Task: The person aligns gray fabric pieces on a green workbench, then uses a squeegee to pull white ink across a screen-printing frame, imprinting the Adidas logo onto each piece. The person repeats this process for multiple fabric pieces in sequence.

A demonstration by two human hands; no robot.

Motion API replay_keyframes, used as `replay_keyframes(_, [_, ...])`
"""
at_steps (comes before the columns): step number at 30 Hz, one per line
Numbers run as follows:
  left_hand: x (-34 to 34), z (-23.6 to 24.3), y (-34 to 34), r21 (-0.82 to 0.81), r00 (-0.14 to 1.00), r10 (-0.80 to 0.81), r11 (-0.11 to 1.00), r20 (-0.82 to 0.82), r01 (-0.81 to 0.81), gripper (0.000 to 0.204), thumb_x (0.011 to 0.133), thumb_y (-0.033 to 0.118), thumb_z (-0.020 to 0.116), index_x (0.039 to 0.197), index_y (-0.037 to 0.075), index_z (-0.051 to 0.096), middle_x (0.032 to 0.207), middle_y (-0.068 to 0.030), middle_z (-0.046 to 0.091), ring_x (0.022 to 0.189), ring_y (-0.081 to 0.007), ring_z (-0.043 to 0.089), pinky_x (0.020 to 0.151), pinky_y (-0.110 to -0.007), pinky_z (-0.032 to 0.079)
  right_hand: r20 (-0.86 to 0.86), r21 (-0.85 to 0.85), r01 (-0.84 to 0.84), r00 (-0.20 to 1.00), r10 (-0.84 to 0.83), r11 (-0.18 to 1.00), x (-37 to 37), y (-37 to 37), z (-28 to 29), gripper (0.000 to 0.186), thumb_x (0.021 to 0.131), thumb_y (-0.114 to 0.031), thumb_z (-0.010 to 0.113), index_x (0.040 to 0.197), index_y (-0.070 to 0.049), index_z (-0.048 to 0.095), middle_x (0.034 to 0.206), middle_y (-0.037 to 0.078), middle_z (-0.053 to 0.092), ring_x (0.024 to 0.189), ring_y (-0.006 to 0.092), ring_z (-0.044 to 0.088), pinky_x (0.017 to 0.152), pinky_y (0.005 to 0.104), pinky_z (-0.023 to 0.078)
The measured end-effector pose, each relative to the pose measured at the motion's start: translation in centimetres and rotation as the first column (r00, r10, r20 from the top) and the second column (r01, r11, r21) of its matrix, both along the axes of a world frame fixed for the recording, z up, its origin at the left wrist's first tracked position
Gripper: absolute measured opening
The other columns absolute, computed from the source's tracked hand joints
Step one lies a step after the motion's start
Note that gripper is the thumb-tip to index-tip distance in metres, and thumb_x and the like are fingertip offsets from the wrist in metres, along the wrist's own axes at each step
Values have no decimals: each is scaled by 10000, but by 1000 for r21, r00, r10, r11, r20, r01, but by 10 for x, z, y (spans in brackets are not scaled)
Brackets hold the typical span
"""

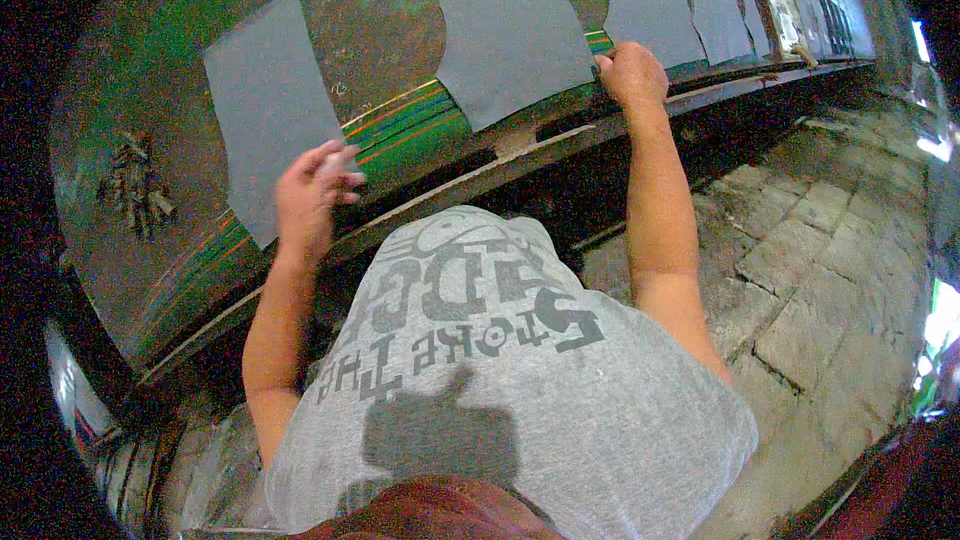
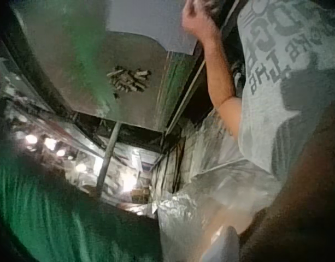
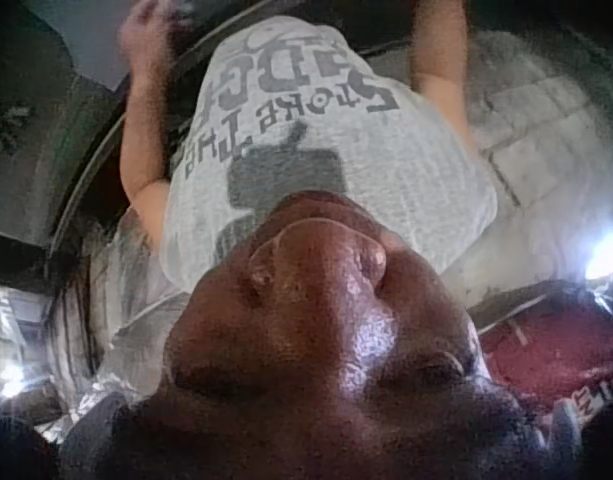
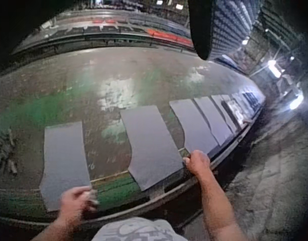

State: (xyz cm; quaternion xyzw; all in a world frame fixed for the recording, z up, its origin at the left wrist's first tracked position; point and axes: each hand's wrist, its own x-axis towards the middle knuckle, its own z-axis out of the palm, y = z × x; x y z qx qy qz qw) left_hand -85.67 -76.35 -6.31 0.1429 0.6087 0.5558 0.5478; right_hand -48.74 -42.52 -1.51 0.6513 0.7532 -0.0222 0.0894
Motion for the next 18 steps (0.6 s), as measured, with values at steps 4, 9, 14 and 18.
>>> replay_keyframes(4, [74, 10, 67, -16, 923, -53, 998, 381, 65, 601, 1087, 234, 747, 1558, -86, 554, 1411, -163, 741, 1038, -245, 792, 727, -327, 641, -59, -80, 10, 998, -15, 997, 10, 7, -8, 341, 948, -445, 849, 1063, -126, 888, 1106, 189, 837, 1048, 411, 799, 919, 533, 627])
replay_keyframes(9, [109, 14, 133, -68, 972, -134, 986, 195, 149, 367, 1076, 222, 764, 1319, -47, 709, 1145, -111, 789, 868, -190, 773, 648, -323, 595, -272, -122, -215, 946, 176, 969, 10, 12, -25, 331, 954, -357, 861, 987, -28, 851, 954, 193, 828, 921, 329, 809, 856, 484, 619])
replay_keyframes(14, [123, -2, 163, -161, 913, -186, 978, -363, 134, 217, 1035, 187, 815, 1077, -23, 781, 853, -54, 747, 675, -126, 674, 578, -319, 565, -825, -363, -198, 523, -215, 911, 8, 25, -38, 258, 919, -275, 863, 1006, -32, 845, 939, 96, 825, 834, 236, 763, 784, 384, 606])
replay_keyframes(18, [94, 24, 196, -56, 983, 95, 993, -159, -106, 123, 1016, 142, 804, 1050, 26, 786, 911, -37, 745, 771, -122, 679, 701, -331, 595, -928, -373, -260, 99, -359, 891, -35, 55, -11, 277, 928, -188, 855, 1153, -26, 850, 917, -3, 775, 809, 146, 694, 768, 308, 578])
